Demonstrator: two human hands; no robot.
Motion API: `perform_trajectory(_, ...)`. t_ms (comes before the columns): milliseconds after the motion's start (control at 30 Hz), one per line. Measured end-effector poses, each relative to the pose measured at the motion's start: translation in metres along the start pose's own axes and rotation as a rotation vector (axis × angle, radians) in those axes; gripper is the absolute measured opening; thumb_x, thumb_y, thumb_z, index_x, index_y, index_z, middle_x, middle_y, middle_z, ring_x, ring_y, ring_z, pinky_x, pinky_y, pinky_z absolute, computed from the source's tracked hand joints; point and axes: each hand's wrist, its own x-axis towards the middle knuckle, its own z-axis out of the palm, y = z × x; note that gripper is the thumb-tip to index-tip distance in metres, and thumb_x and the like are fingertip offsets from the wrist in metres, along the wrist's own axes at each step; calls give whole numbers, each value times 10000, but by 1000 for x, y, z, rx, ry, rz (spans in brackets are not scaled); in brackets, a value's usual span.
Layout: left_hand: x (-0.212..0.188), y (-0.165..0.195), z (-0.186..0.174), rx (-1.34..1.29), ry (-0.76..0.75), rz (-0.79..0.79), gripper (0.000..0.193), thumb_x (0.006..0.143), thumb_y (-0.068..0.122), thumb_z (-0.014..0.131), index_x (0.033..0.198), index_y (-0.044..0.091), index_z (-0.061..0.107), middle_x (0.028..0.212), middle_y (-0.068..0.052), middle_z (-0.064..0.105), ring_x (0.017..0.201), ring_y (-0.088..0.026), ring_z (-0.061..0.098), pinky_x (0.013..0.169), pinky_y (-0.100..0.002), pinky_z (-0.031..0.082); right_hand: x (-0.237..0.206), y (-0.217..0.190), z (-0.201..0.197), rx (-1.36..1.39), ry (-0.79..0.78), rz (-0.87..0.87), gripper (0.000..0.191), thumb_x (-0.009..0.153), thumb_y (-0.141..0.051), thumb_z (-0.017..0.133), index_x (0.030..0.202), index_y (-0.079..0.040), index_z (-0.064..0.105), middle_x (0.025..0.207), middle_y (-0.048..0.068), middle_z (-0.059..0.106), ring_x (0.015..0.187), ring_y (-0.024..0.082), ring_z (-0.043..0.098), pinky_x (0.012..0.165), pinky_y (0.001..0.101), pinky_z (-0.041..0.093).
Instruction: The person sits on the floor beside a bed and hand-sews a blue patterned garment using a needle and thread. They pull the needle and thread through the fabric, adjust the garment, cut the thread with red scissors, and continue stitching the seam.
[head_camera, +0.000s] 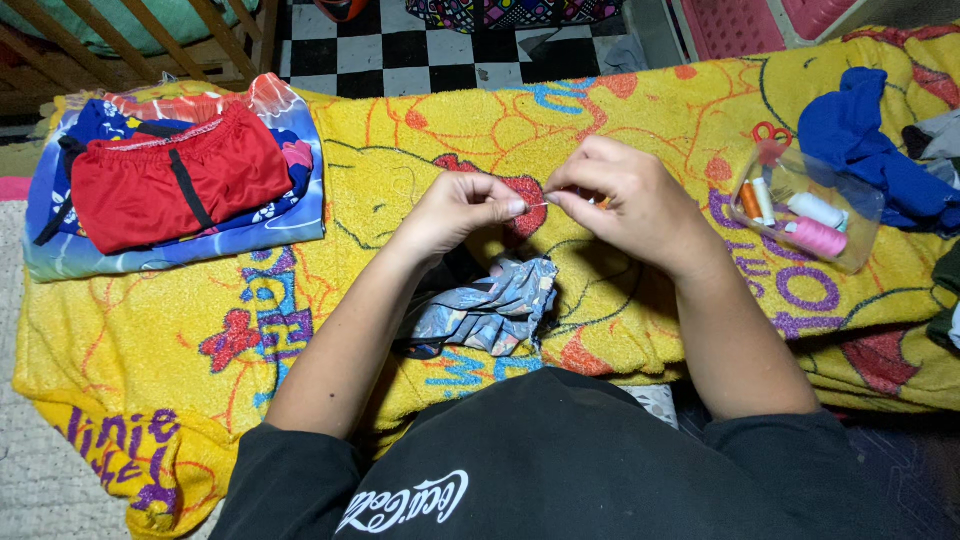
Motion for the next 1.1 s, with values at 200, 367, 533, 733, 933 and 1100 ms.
perform_trajectory(200, 5, -4, 2, 90, -59, 105, 167, 902, 208, 778, 933, 45, 763, 831, 9, 736, 758, -63, 650, 720, -248, 536, 4, 7, -1, -8, -1, -44, 93, 928, -66, 749, 1007, -21, 731, 926, 99, 660, 823, 228, 675, 709, 332, 540)
perform_trajectory(367, 10, -13, 2, 66, -144, 87, 201, 951, 241, 742, 874, 58, 714, 809, 38, 664, 765, -59, 579, 735, -244, 480, 2, 13, 2, 19, -10, 18, 85, 927, -69, 750, 989, -16, 726, 897, 98, 650, 786, 211, 668, 664, 322, 534)
perform_trajectory(533, 13, -19, 1, 60, -201, 214, 230, 1056, 274, 595, 934, 85, 646, 837, 57, 579, 822, -68, 535, 800, -238, 462, -2, 20, 7, 28, 8, 43, 92, 939, -74, 749, 977, -1, 707, 885, 91, 641, 784, 188, 668, 676, 310, 531)
perform_trajectory(733, 15, -23, 8, 308, 67, 312, 270, 1080, 293, 546, 937, 70, 598, 815, 42, 520, 783, -75, 474, 724, -268, 441, -15, 22, 17, 97, -26, 95, 96, 920, -87, 757, 949, -10, 707, 845, 58, 649, 728, 147, 631, 624, 291, 483)
perform_trajectory(933, 5, -16, 20, 699, 180, 480, 315, 1041, 261, 602, 848, 13, 584, 734, -81, 544, 686, -165, 543, 682, -323, 442, -19, 33, 25, 177, 139, 168, 96, 959, -80, 746, 968, -6, 686, 859, 25, 611, 730, 99, 550, 655, 257, 459)
perform_trajectory(1100, 6, -11, 20, 635, 238, 515, 313, 1043, 242, 596, 832, 12, 586, 734, -104, 573, 700, -209, 572, 690, -355, 460, -18, 36, 31, 206, 32, 242, 101, 935, -103, 757, 929, -20, 699, 782, 13, 606, 668, 76, 533, 593, 252, 430)
